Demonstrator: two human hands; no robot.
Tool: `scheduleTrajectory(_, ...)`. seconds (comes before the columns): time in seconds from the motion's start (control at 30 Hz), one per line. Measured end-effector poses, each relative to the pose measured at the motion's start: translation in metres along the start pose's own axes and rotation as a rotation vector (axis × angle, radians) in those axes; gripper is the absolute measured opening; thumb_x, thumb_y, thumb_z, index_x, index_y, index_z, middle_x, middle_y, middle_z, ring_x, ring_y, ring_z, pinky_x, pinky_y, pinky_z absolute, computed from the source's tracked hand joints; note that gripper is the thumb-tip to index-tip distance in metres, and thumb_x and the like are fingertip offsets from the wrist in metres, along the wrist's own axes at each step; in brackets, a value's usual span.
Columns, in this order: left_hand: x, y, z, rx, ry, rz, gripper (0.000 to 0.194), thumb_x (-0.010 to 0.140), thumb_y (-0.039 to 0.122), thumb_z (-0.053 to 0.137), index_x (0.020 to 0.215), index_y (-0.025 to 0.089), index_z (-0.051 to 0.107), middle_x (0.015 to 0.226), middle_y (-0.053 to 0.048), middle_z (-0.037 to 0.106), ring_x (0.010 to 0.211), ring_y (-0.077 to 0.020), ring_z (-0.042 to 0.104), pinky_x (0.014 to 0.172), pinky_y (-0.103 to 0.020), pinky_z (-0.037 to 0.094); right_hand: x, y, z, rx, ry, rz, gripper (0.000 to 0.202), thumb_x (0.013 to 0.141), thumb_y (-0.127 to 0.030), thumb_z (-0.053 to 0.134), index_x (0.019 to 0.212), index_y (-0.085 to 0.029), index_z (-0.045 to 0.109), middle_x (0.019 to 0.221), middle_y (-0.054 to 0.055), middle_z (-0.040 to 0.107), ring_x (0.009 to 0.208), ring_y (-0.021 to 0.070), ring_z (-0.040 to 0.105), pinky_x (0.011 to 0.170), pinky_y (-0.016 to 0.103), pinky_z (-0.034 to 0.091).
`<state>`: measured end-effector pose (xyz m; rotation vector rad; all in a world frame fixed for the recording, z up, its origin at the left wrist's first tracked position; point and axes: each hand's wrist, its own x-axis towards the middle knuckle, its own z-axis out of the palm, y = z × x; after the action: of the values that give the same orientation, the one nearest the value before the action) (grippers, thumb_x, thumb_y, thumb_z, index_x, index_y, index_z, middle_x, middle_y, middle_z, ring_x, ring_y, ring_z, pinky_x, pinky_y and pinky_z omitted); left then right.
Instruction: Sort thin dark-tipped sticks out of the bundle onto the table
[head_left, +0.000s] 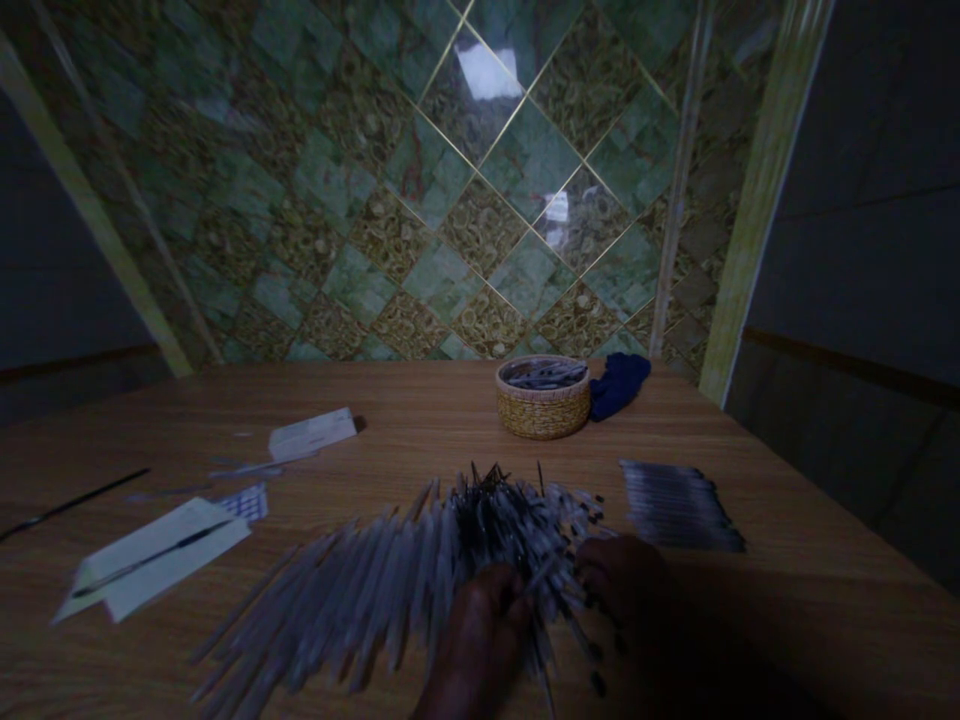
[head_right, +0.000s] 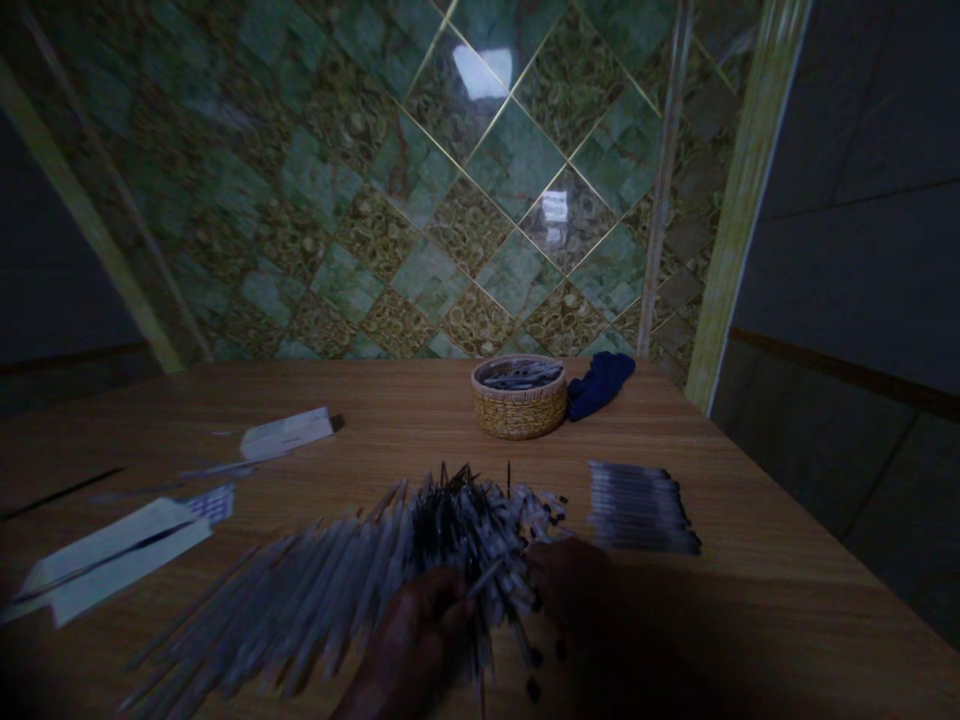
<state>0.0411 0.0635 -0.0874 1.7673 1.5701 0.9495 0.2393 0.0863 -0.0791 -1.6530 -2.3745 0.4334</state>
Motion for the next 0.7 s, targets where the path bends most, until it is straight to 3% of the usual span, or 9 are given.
scheduleTrajectory(0.2, -0.001, 0.002, -0.001, 0.056, 0.021, -0.011, 0.011, 0.065, 0.012, 0.054, 0.057, 0.018, 0.049, 0.061, 0.0, 0.049, 0.06, -0.0159, 0.045, 0.056, -0.025, 0.027, 0.045, 0.001, 0.0, -0.188, -0.045, -0.072, 0.03, 0.081, -0.02, 0.04, 0.084, -0.021, 0.07, 0.083, 0.011, 0.071, 0.079, 0.0248, 0.065, 0.062, 0.028, 0.042)
scheduleTrajectory(0.43, 0.002, -0.006, -0.003, 0.068, 0.003, 0.02, 0.011, 0.066, 0.013, 0.053, 0.057, 0.018, 0.049, 0.062, -0.001, 0.051, 0.061, -0.0165, 0.047, 0.057, -0.026, 0.027, 0.052, -0.002, -0.004, -0.231, -0.112, -0.189, 0.028, 0.073, -0.013, 0.044, 0.082, -0.018, 0.071, 0.088, 0.013, 0.071, 0.088, 0.0283, 0.064, 0.069, 0.033, 0.045)
scheduleTrajectory(0.7, 0.001, -0.005, -0.002, 0.083, -0.017, 0.008, 0.011, 0.067, 0.015, 0.051, 0.058, 0.018, 0.047, 0.061, 0.0, 0.048, 0.062, -0.0164, 0.045, 0.055, -0.026, 0.027, 0.057, 0.004, 0.003, -0.046, -0.098, -0.147, 0.021, 0.069, -0.01, 0.047, 0.073, -0.012, 0.068, 0.086, 0.02, 0.069, 0.087, 0.0336, 0.063, 0.072, 0.04, 0.044)
